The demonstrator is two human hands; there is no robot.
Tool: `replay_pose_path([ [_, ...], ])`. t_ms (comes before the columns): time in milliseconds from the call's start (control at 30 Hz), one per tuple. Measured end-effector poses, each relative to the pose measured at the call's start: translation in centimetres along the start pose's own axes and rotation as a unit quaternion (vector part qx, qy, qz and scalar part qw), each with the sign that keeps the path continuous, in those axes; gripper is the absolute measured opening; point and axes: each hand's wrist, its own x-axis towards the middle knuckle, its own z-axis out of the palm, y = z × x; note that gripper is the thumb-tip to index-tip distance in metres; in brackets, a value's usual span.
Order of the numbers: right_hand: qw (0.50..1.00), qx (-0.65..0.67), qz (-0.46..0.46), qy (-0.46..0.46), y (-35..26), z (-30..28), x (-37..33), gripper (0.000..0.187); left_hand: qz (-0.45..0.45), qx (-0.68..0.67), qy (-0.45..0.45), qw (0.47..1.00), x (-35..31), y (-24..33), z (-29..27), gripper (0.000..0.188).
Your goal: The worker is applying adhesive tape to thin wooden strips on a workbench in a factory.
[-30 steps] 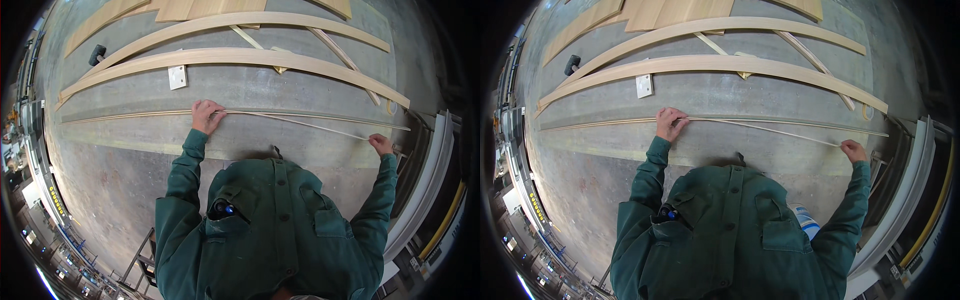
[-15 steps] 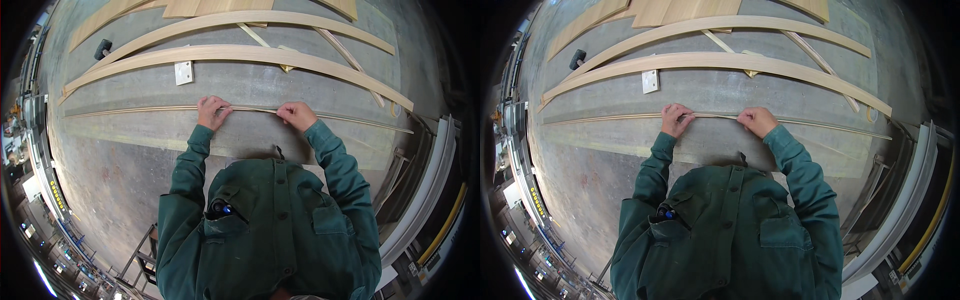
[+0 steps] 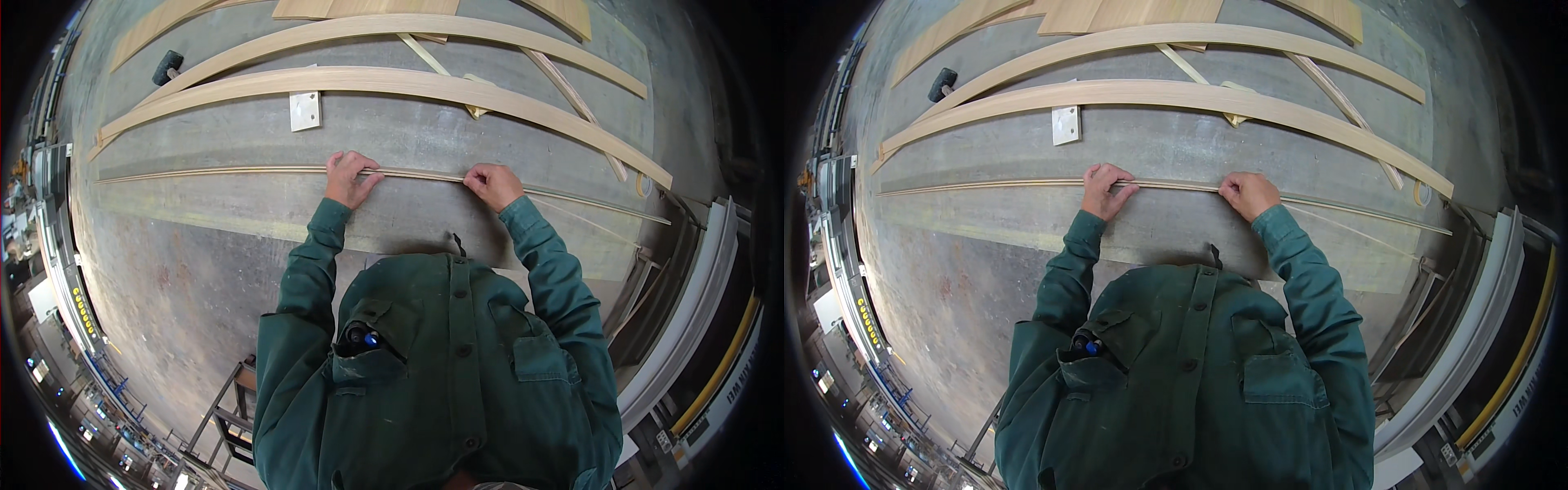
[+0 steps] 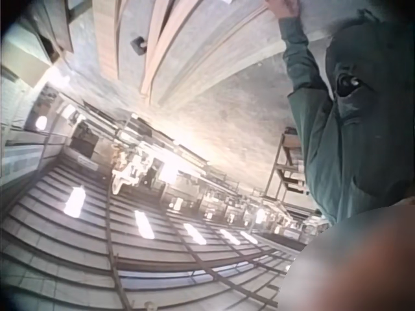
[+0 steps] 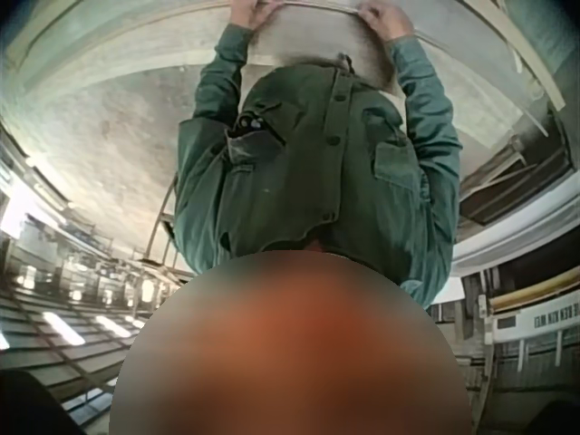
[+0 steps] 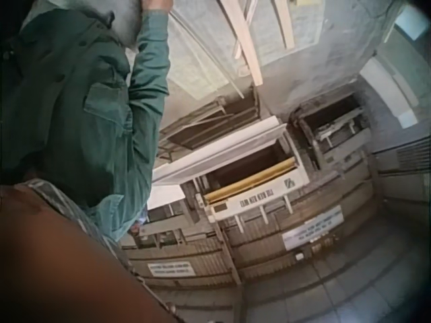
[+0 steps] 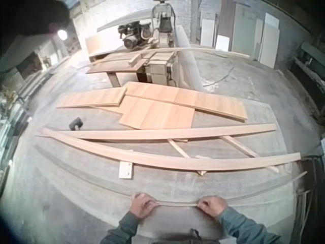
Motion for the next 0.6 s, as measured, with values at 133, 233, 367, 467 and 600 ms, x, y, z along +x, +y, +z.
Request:
replay_pose_path([
  [133, 1.0, 0.003, 0.001, 0.011, 0.03, 0.18, 0.04, 0.02, -0.011, -0.009, 0.001, 1.0, 0.14, 0.27, -0.13, 0.014],
  [233, 1.0, 0.006, -0.001, 0.015, 0.1, 0.34, 0.03, 0.018, -0.023, -0.015, 0.001, 1.0, 0.28, 0.38, -0.18, 0.009],
  [367, 1.0, 0.011, 0.018, 0.001, -0.09, 0.24, 0.04, 0.017, -0.029, -0.011, 0.009, 0.999, 0.36, 0.49, -0.04, 0.007],
  [467, 1.0, 0.007, 0.025, -0.004, -0.19, 0.21, 0.06, 0.017, -0.029, -0.009, 0.012, 0.999, 0.34, 0.43, 0.05, 0.008],
  [600, 1.0, 0.016, 0.01, 0.006, -0.1, 0.43, 0.08, 0.017, -0.027, -0.006, 0.014, 1.0, 0.33, 0.37, 0.11, 0.009],
])
